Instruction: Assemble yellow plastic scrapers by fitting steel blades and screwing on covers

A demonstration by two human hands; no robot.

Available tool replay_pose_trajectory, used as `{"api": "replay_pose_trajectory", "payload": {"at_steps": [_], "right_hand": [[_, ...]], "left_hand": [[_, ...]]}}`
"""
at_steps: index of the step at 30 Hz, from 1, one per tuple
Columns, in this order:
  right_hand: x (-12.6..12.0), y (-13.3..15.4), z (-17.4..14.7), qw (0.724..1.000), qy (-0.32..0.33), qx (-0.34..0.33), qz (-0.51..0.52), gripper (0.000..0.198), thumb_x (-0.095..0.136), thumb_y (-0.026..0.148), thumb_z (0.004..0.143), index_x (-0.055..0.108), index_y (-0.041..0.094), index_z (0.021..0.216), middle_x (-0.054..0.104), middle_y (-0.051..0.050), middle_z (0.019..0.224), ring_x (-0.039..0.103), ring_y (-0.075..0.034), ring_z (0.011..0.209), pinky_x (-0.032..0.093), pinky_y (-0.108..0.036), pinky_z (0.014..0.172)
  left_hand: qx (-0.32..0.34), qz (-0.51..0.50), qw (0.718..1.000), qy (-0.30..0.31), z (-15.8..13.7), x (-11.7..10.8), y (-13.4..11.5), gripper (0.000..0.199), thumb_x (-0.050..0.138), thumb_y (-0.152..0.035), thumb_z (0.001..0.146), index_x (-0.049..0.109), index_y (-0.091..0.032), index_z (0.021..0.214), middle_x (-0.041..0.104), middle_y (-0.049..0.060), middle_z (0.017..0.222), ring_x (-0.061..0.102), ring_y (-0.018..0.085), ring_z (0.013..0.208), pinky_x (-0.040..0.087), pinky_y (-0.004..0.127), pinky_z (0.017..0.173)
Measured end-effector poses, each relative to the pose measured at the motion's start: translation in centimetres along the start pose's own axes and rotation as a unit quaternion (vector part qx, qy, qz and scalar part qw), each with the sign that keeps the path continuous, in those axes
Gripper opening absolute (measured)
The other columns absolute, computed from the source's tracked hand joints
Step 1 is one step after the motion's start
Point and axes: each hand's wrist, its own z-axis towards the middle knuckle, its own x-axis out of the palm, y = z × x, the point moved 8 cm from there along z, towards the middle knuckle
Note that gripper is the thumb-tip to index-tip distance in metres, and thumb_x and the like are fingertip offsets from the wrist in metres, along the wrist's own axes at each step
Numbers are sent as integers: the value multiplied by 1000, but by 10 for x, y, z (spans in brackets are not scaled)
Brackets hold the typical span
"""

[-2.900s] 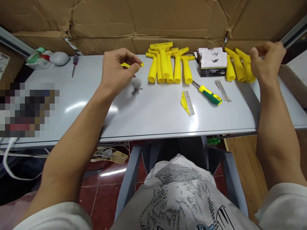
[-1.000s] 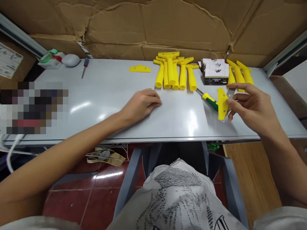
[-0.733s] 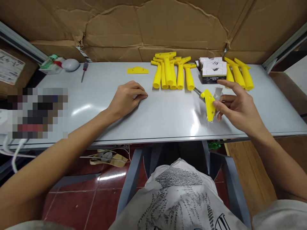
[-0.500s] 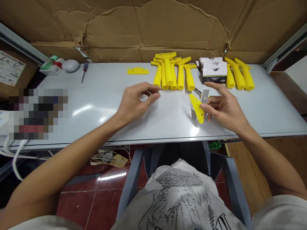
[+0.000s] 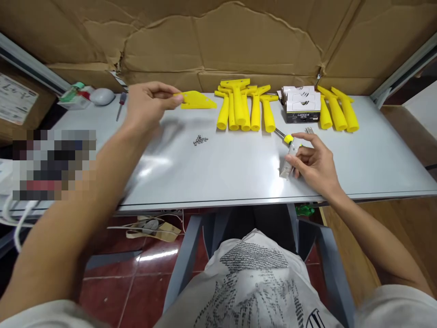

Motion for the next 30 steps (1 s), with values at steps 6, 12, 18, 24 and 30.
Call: {"api": "replay_pose_trajectory", "payload": {"at_steps": [6,12,18,24,30], "right_hand": [[0,-7,-7,1000,-2,15,9,65,90,41,91,58,33,146,59,10,73,57,-14,51,51,-34,54],[-14,3,-12,998,-52,-5,26,65,94,42,90,57,33,142,63,10,74,58,-15,48,48,-35,50],[-89,9,0,987,-148,-23,-55,70,100,28,80,63,30,140,72,3,74,60,-19,52,47,-36,51],[-123,-8,27,973,-142,59,-172,48,101,27,83,77,22,124,76,-2,72,54,-14,52,41,-35,55],[-106,-13,58,963,-119,35,-240,37,100,16,86,85,19,119,81,-4,85,67,-16,70,48,-35,72]], "left_hand": [[-61,54,996,-33,37,-12,70,62,108,-59,49,76,-24,88,78,-11,80,64,13,88,61,49,95],[-21,150,987,-46,32,-11,65,46,103,-52,64,85,-21,93,80,-11,85,59,10,84,52,37,84],[21,194,980,-34,28,-9,59,37,104,-46,79,87,-21,99,78,-12,85,59,10,82,47,35,85],[28,215,976,-31,28,-10,65,32,102,-44,80,89,-23,100,79,-14,77,51,9,76,47,33,83],[24,224,974,-29,31,-10,72,24,101,-36,78,88,-24,95,79,-12,79,58,12,78,50,36,88]]}}
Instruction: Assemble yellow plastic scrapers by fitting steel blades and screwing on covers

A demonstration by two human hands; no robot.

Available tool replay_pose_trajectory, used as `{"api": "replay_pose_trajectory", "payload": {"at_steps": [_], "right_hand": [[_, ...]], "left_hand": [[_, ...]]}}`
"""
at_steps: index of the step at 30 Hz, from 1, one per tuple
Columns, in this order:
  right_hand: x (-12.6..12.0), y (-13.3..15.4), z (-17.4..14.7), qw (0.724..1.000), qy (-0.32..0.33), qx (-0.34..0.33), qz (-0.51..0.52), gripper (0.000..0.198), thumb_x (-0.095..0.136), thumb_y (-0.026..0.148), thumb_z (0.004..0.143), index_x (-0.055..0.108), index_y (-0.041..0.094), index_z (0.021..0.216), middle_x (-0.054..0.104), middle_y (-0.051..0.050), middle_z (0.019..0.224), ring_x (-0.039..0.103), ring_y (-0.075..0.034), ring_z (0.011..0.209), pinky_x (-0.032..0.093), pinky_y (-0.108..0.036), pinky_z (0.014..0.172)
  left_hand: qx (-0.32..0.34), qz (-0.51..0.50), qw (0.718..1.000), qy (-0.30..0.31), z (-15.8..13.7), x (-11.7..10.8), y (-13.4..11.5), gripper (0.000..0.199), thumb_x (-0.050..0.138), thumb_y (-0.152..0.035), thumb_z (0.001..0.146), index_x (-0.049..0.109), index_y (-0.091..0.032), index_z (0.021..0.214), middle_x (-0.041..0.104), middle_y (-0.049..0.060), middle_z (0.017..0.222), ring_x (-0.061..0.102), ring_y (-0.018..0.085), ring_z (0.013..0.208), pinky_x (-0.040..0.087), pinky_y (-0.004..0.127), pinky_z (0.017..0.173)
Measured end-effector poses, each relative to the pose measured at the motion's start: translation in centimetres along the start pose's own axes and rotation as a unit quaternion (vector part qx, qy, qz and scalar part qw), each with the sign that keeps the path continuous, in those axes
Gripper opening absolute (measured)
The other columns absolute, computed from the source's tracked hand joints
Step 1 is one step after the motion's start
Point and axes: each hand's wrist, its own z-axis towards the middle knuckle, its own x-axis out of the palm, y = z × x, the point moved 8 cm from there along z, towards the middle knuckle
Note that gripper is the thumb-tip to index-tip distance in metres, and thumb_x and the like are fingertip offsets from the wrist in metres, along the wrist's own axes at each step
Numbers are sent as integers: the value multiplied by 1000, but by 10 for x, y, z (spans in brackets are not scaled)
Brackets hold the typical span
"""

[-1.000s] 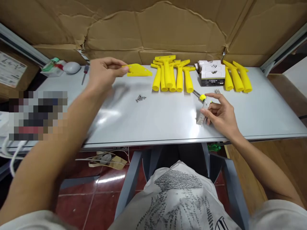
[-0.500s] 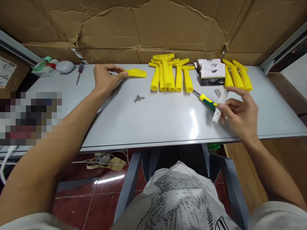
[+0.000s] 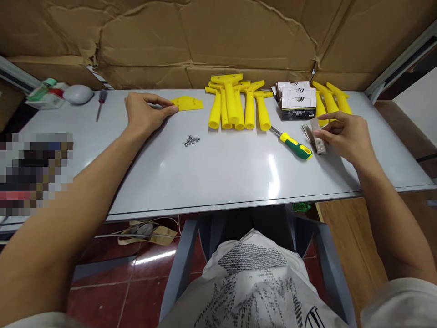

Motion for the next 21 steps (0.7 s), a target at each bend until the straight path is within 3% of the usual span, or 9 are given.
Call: {"api": "replay_pose_trajectory", "payload": {"at_steps": [4,7,10,14,21], "right_hand": [[7,7,2,992,3,-61,-106,20,95,30,98,84,22,112,76,-4,84,65,-18,77,46,-39,84],[12,8,-3,986,25,-92,-137,21,90,41,101,82,24,110,77,-8,94,66,-23,81,46,-42,87],[19,8,-8,978,50,-117,-165,20,87,42,99,82,26,111,78,-11,107,67,-26,84,49,-47,90],[26,9,-8,973,55,-123,-190,16,78,37,100,82,28,112,76,-11,111,69,-29,89,55,-51,95],[27,17,-14,966,28,-108,-232,21,70,41,103,81,29,116,78,-13,121,68,-29,91,52,-46,81]], "left_hand": [[3,4,1000,11,1,1,0,25,99,-37,81,89,-22,99,81,-13,82,57,11,80,50,36,91],[15,5,1000,13,2,-1,-1,30,99,-41,80,90,-23,101,81,-12,86,58,11,84,46,34,87],[37,6,999,23,2,0,-3,32,100,-44,80,90,-26,104,82,-12,91,57,11,87,39,32,80],[54,9,998,32,3,2,-2,33,100,-44,83,90,-25,108,80,-10,93,53,12,87,41,35,84],[55,7,998,24,4,5,-1,29,105,-37,83,88,-25,103,74,-13,87,51,10,89,41,34,90]]}}
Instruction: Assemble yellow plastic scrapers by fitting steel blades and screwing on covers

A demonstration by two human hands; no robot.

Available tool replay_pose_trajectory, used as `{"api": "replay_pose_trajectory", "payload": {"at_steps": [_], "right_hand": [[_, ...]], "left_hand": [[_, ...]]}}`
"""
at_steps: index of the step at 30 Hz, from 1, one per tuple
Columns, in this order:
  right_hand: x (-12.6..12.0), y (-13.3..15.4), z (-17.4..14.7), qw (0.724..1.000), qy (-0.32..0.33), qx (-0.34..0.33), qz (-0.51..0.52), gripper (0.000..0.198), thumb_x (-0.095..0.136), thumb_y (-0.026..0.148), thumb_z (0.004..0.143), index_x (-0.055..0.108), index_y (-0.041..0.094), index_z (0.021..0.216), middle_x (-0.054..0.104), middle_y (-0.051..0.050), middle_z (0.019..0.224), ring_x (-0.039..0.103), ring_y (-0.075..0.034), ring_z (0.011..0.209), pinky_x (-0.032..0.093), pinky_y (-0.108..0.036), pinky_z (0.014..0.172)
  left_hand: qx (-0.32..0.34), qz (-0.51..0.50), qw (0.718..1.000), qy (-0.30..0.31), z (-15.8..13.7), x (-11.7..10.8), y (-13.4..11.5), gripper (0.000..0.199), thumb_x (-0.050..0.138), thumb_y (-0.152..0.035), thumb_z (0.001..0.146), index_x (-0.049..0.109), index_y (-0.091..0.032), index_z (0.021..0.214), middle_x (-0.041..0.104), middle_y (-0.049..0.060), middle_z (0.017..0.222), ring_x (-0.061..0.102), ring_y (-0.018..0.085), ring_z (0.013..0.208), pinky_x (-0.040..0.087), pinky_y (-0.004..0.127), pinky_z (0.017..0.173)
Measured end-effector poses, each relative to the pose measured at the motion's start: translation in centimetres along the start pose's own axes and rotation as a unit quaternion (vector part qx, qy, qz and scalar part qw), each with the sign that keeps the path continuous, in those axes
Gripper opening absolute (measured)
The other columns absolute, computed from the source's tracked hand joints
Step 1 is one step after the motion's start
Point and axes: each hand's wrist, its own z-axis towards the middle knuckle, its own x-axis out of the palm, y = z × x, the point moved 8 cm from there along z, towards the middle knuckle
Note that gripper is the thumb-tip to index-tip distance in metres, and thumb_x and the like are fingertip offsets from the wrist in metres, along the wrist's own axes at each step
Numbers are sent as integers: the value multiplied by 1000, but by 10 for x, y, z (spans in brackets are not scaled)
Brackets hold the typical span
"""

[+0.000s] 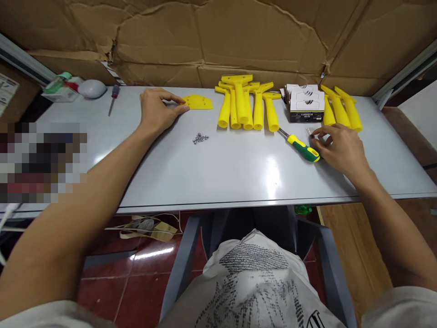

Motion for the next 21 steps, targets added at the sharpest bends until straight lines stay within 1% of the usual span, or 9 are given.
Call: {"api": "replay_pose_trajectory", "payload": {"at_steps": [4,7,10,12,14,16,17,19,21], "right_hand": [[-14,6,-5,998,-59,23,7,23,69,39,103,83,24,114,79,-15,122,69,-30,91,52,-50,87],[-22,23,0,997,-75,-8,31,20,64,33,105,82,24,108,79,-15,115,71,-33,98,54,-53,97],[-21,55,21,996,-56,-45,45,18,64,27,104,81,23,106,80,-15,111,73,-33,102,56,-53,103],[-11,77,43,997,-23,-52,44,22,66,33,106,82,21,117,81,-15,109,74,-36,108,56,-56,108],[5,97,67,998,28,-48,33,38,67,44,109,81,21,136,81,-16,112,73,-41,119,56,-61,112],[23,111,88,995,91,-47,17,50,70,47,108,77,21,149,82,-17,119,72,-43,127,57,-62,112],[31,116,96,992,119,-47,15,53,73,45,105,77,21,152,82,-18,124,72,-43,126,59,-60,110],[40,120,107,988,146,-39,28,56,78,39,98,78,23,151,82,-18,131,74,-40,121,62,-56,104],[40,118,113,988,138,-22,59,52,81,36,94,83,25,145,81,-17,132,75,-38,113,64,-53,96]], "left_hand": [[-4,6,1000,-5,1,0,1,26,103,-30,84,88,-23,104,73,-13,86,48,11,87,42,35,92],[-17,8,1000,-13,3,0,3,30,105,-30,81,88,-23,105,71,-14,84,44,10,86,41,34,90],[-21,8,1000,-12,3,1,5,36,107,-32,81,89,-23,112,69,-13,88,47,9,87,42,33,91],[-9,6,1000,-13,3,2,6,42,106,-45,84,88,-23,116,68,-12,92,50,9,92,44,34,95],[8,9,1000,-27,1,0,8,61,98,-75,87,87,-21,115,67,-9,94,51,11,96,47,38,102],[31,18,998,-45,-1,-2,7,89,77,-105,86,86,-20,112,67,-5,97,51,15,98,49,45,107],[47,24,997,-51,-3,-3,4,100,65,-114,84,86,-21,113,68,-3,99,50,16,99,50,48,108],[86,29,994,-57,-8,-3,-6,106,49,-120,86,85,-24,114,70,0,106,51,18,103,50,51,110],[128,24,990,-55,-15,-3,-23,100,46,-117,92,85,-27,113,73,0,111,54,20,108,50,54,114]]}}
